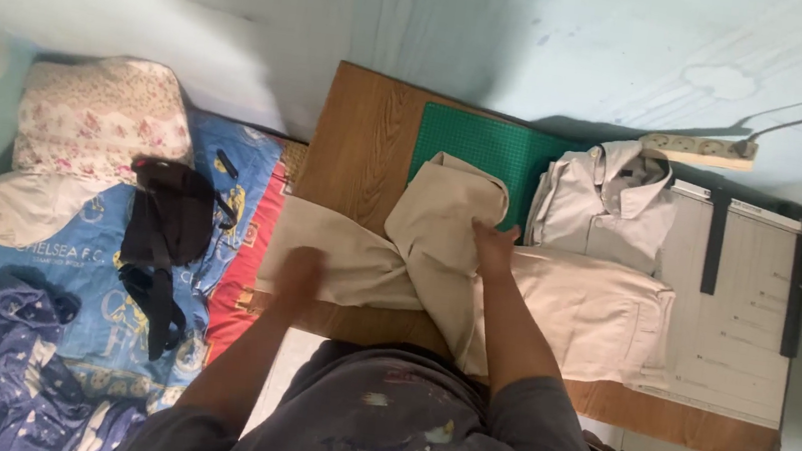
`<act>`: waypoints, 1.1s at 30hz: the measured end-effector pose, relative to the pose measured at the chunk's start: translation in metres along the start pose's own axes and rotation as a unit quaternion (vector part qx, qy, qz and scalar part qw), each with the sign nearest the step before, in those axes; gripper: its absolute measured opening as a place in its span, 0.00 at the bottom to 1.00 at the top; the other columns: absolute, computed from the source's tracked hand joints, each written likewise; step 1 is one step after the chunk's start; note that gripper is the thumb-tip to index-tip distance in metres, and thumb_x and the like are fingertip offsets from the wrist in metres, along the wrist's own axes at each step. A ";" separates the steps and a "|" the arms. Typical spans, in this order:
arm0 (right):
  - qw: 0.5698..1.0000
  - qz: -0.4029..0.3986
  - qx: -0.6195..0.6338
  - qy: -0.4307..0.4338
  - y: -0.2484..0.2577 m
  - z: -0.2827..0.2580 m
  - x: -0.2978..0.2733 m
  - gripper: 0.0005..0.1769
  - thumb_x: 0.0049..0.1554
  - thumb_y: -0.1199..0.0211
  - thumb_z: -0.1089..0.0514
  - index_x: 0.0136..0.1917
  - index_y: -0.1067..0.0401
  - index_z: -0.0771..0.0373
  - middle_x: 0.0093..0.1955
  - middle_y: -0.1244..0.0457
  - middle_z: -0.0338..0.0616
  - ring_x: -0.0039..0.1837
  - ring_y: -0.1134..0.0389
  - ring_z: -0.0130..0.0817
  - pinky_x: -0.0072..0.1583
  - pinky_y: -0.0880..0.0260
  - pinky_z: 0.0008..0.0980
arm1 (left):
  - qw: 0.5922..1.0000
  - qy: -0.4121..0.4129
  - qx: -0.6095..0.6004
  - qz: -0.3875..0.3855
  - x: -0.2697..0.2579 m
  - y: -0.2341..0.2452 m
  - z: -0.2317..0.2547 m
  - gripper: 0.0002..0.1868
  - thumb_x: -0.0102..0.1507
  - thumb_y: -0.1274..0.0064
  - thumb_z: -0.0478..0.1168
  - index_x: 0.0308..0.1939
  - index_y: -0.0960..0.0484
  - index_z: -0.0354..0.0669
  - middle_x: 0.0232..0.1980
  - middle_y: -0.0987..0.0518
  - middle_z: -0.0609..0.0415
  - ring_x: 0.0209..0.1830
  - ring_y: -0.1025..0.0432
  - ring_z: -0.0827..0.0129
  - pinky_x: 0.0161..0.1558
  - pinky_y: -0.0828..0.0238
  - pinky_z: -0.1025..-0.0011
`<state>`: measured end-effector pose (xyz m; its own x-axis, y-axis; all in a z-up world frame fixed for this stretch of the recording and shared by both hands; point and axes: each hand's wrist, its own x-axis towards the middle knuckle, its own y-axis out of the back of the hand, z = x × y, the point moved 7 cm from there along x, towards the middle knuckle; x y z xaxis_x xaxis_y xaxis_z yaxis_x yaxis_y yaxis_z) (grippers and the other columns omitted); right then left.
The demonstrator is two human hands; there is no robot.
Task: The person folds a pair of trousers by first laying them out flat on a desk, aligning the legs, and then folding them into a compact square shape.
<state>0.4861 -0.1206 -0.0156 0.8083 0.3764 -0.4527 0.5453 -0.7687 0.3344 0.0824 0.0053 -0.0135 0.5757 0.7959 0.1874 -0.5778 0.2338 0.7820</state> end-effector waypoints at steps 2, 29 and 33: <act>0.994 -0.036 0.067 -0.082 -0.003 0.008 -0.001 0.28 0.55 0.31 0.52 0.62 0.33 0.69 0.51 0.36 0.52 0.47 0.35 0.43 0.41 0.34 0.46 | 0.990 -0.089 0.001 -0.106 0.008 -0.038 0.036 0.10 0.59 0.52 0.34 0.44 0.19 0.44 0.49 0.21 0.48 0.55 0.30 0.51 0.59 0.34 0.55; 0.839 -0.171 0.422 0.299 0.153 -0.158 -0.119 0.38 0.53 0.39 0.55 0.74 0.44 0.67 0.65 0.39 0.50 0.68 0.37 0.45 0.70 0.36 0.45 | 0.872 0.092 0.136 -0.462 0.009 -0.095 0.067 0.48 0.63 0.51 0.63 0.80 0.62 0.70 0.84 0.75 0.66 0.84 0.78 0.63 0.64 0.84 0.20; 0.887 -0.169 0.368 0.222 0.112 -0.107 -0.075 0.22 0.55 0.41 0.57 0.62 0.31 0.68 0.45 0.34 0.47 0.37 0.35 0.38 0.38 0.33 0.35 | 0.904 0.129 0.169 -0.371 0.013 -0.066 0.048 0.36 0.66 0.67 0.66 0.78 0.54 0.77 0.84 0.71 0.68 0.84 0.76 0.64 0.63 0.82 0.17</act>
<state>0.5106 -0.1793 0.1442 0.7229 0.6909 0.0009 0.6128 -0.6406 -0.4628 0.1564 -0.0266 -0.0340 0.5538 0.6039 -0.5732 0.1462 0.6072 0.7810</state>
